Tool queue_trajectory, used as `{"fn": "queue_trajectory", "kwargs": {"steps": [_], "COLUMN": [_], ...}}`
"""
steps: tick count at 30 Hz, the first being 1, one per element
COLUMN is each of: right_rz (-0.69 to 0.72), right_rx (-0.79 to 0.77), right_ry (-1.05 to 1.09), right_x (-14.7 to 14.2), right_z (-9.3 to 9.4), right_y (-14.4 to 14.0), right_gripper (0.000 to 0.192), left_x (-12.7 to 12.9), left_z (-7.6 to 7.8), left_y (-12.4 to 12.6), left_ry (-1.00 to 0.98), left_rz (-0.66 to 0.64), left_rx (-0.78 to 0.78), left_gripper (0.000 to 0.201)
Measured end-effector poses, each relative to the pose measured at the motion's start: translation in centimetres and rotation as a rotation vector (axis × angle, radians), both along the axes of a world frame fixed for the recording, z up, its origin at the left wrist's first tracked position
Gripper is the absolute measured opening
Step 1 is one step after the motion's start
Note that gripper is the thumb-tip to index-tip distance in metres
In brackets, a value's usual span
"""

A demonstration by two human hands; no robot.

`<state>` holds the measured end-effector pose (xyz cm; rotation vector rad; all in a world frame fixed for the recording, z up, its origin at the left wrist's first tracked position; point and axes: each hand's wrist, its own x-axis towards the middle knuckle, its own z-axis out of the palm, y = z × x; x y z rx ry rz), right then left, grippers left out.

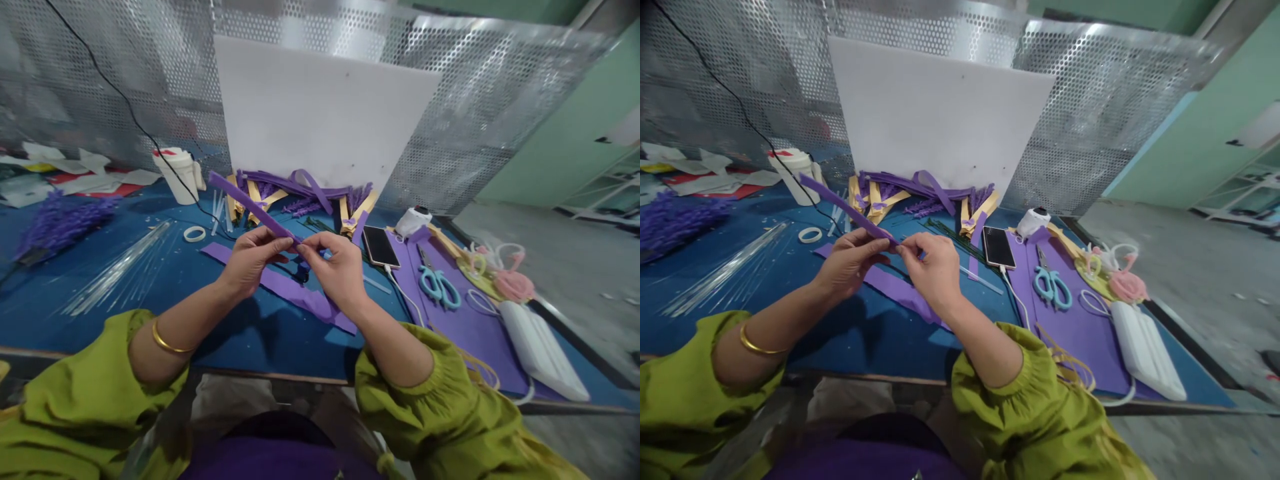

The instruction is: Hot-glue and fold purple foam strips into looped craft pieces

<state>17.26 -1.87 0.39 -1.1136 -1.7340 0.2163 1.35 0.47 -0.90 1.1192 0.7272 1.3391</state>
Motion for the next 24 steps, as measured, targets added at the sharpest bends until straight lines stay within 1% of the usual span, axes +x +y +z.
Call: {"fn": "queue_trajectory", "kwargs": {"steps": [4, 6, 12, 16, 19, 22, 24], "right_rz": [-0.014, -0.02, -0.036, -0.032, -0.022, -0.036, -0.042], "right_rx": [0.051, 0.069, 0.057, 0.056, 0.063, 0.075, 0.086], "right_ry": [-0.063, -0.086, -0.099, -0.125, -0.123, -0.12, -0.121], "right_x": [-0.02, -0.06, -0.08, -0.18, -0.25, -0.24, -0.21], "right_z": [-0.07, -0.14, -0.07, -0.16, -0.24, -0.23, -0.24], "right_y": [-0.26, -0.36, -0.55, -0.59, -0.65, -0.68, -0.65], "right_gripper": [0.015, 0.015, 0.016, 0.016, 0.014, 0.013, 0.013], "left_x": [-0.02, 0.05, 0.37, 0.46, 0.46, 0.39, 0.33], "left_z": [-0.02, -0.04, -0.06, 0.06, 0.0, -0.14, -0.2], "left_y": [0.05, 0.05, -0.07, -0.05, 0.05, 0.12, 0.12], "left_ry": [0.041, 0.039, -0.042, -0.07, -0.102, -0.12, -0.11], "left_rz": [0.039, 0.051, 0.034, 0.075, 0.045, 0.017, 0.016], "left_rx": [0.082, 0.097, 0.039, 0.039, 0.028, -0.013, -0.021], "left_gripper": [0.017, 0.018, 0.028, 0.026, 0.028, 0.035, 0.033]}}
